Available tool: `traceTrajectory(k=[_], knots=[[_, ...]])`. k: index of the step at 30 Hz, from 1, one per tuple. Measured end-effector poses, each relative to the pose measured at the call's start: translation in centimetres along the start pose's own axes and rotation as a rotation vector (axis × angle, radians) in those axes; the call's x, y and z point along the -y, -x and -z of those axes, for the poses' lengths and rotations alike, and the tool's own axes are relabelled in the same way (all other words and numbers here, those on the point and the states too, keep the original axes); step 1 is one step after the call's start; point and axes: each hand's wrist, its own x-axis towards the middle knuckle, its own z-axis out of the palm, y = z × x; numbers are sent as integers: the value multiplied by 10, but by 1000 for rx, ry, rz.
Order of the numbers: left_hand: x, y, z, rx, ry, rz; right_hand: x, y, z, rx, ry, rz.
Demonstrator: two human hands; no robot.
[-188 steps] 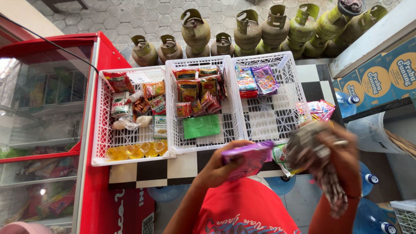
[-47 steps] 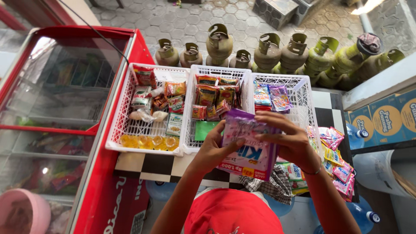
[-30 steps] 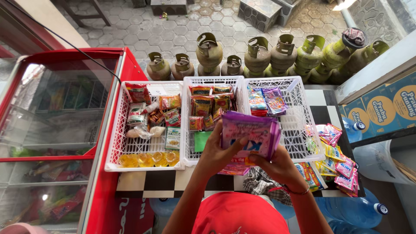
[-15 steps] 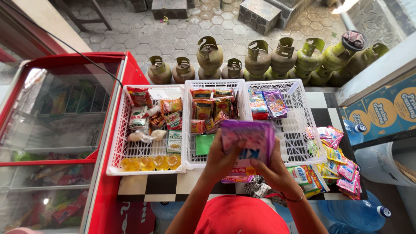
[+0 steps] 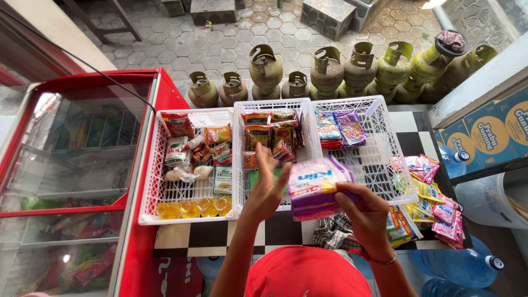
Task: The person wipes multiple snack packets with a cloth, handling them one at a time. They pick up each packet, wipe it on all sides, and place it back into a white basket on a checkered counter.
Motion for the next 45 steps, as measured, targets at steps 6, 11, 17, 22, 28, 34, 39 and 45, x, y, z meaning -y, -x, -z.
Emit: traceTrajectory(k=[6,11,17,22,28,34,39,45], knots=[[-5,35,-11,170,-5,-642,29,-6,-6,-58,-203,-192],[17,38,-35,67,-19,-357,41,-16,-7,86,-316,-180],[30,35,-33,-137,104,-341,63,-36,16,27,523,268],[4,33,-33,-105,248,-244,60,-39,13,383,594,425],[-18,22,-32,-40,328,-279,10,-23,-11,365,-72,-230],[27,35,-19,468,312,-177,14,-46,14,115,-71,-81],[71,51,-30,525,581,445,23,-61,13,-27,94,180],[68,47,-18,380,1302,666,44,-65,1,702,539,659]])
